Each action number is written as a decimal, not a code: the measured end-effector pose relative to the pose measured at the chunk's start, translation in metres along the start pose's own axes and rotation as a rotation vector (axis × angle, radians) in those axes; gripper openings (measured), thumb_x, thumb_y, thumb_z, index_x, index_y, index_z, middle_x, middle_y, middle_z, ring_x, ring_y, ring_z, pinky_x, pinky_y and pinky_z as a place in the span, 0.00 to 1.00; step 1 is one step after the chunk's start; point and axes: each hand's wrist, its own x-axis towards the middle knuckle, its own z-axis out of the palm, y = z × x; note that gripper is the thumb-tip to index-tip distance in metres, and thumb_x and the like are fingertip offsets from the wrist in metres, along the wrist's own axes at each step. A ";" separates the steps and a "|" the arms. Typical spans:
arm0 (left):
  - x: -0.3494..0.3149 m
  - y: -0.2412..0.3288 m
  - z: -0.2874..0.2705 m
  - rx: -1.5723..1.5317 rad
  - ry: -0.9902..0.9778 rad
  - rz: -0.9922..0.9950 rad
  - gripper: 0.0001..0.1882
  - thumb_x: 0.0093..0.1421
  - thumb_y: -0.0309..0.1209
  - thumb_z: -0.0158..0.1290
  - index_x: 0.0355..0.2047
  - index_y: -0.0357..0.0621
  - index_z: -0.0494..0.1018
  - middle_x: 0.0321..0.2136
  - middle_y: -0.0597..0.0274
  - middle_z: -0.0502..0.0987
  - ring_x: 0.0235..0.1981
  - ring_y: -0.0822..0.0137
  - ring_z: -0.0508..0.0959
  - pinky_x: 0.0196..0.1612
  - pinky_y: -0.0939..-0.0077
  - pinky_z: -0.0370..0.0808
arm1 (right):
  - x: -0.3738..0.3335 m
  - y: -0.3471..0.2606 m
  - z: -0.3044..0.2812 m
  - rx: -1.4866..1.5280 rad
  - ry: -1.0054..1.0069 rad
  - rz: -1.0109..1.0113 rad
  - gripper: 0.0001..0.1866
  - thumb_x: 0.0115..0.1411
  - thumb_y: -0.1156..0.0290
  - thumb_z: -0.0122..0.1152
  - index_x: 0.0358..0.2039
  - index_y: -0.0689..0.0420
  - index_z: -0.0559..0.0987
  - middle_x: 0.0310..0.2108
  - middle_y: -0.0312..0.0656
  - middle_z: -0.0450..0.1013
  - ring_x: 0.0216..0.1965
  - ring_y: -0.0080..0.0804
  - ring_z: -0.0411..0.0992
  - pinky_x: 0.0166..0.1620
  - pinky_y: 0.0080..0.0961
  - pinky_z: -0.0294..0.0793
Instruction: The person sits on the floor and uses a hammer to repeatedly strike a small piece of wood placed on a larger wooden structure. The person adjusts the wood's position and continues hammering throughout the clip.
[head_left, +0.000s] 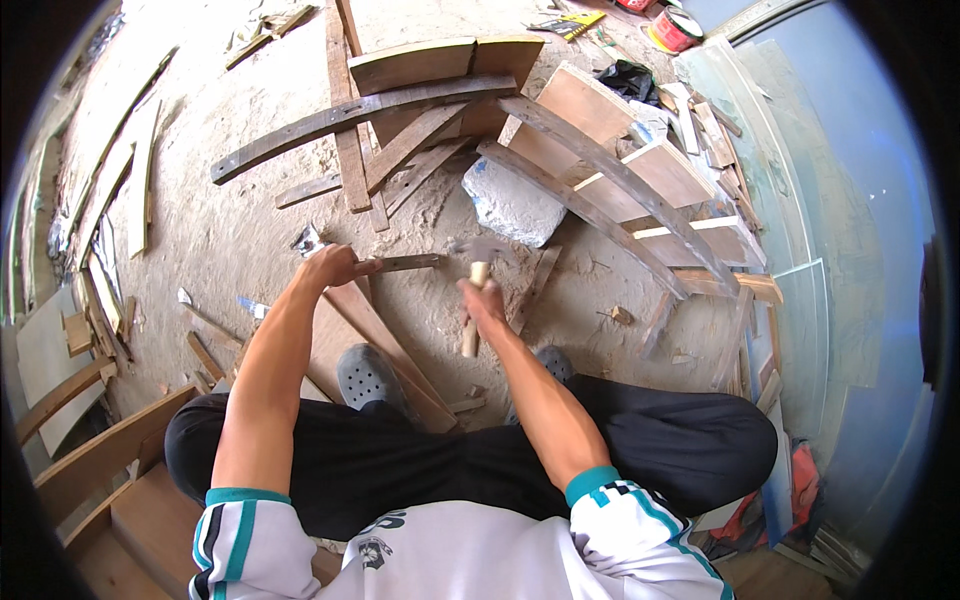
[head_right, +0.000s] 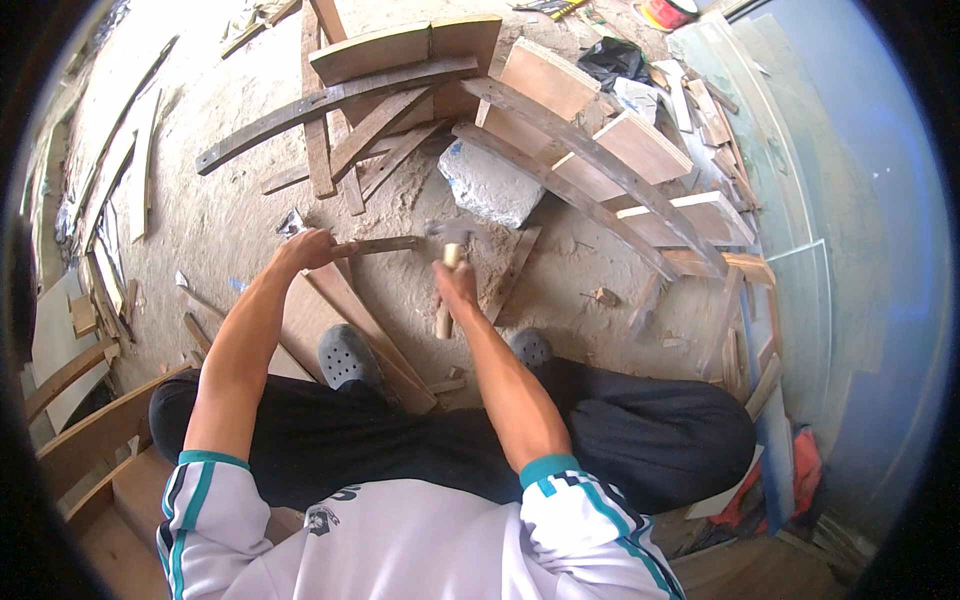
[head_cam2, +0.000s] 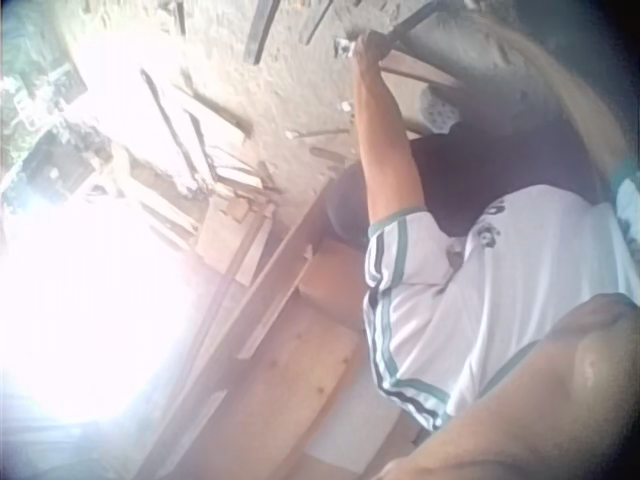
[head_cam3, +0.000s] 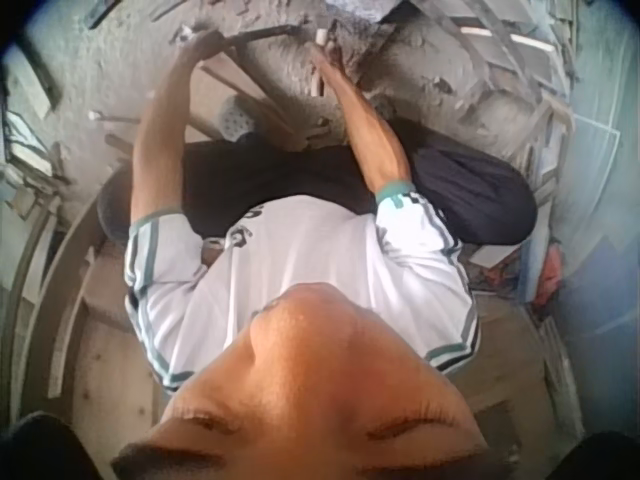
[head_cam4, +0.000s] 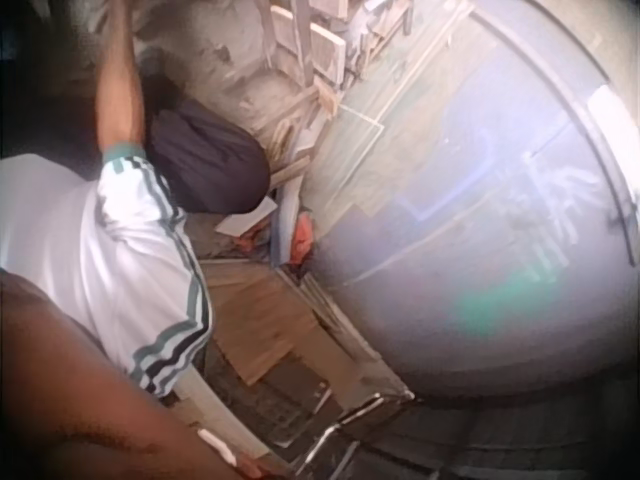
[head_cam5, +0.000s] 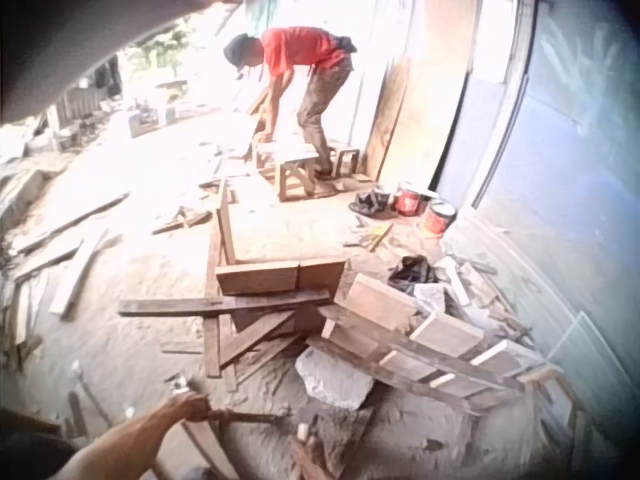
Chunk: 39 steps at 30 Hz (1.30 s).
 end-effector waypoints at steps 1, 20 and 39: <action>-0.001 -0.002 -0.001 0.003 0.005 0.007 0.47 0.51 0.75 0.41 0.33 0.37 0.81 0.34 0.44 0.80 0.38 0.47 0.80 0.43 0.56 0.75 | 0.004 -0.002 -0.001 -0.168 -0.179 0.124 0.11 0.59 0.68 0.59 0.33 0.61 0.68 0.15 0.37 0.65 0.10 0.26 0.63 0.11 0.26 0.66; -0.014 -0.007 0.013 -0.065 -0.013 -0.017 0.47 0.54 0.74 0.39 0.33 0.36 0.81 0.31 0.44 0.80 0.37 0.48 0.80 0.43 0.58 0.74 | 0.009 0.015 0.010 -0.017 -0.024 0.043 0.11 0.58 0.68 0.59 0.31 0.60 0.69 0.16 0.36 0.66 0.12 0.26 0.64 0.11 0.28 0.67; -0.013 0.019 0.043 -0.136 0.549 0.304 0.24 0.58 0.52 0.55 0.24 0.41 0.72 0.16 0.49 0.71 0.21 0.47 0.73 0.25 0.58 0.67 | 0.027 0.025 -0.025 -0.282 0.313 0.118 0.18 0.58 0.59 0.57 0.37 0.64 0.74 0.23 0.51 0.76 0.17 0.40 0.76 0.18 0.34 0.74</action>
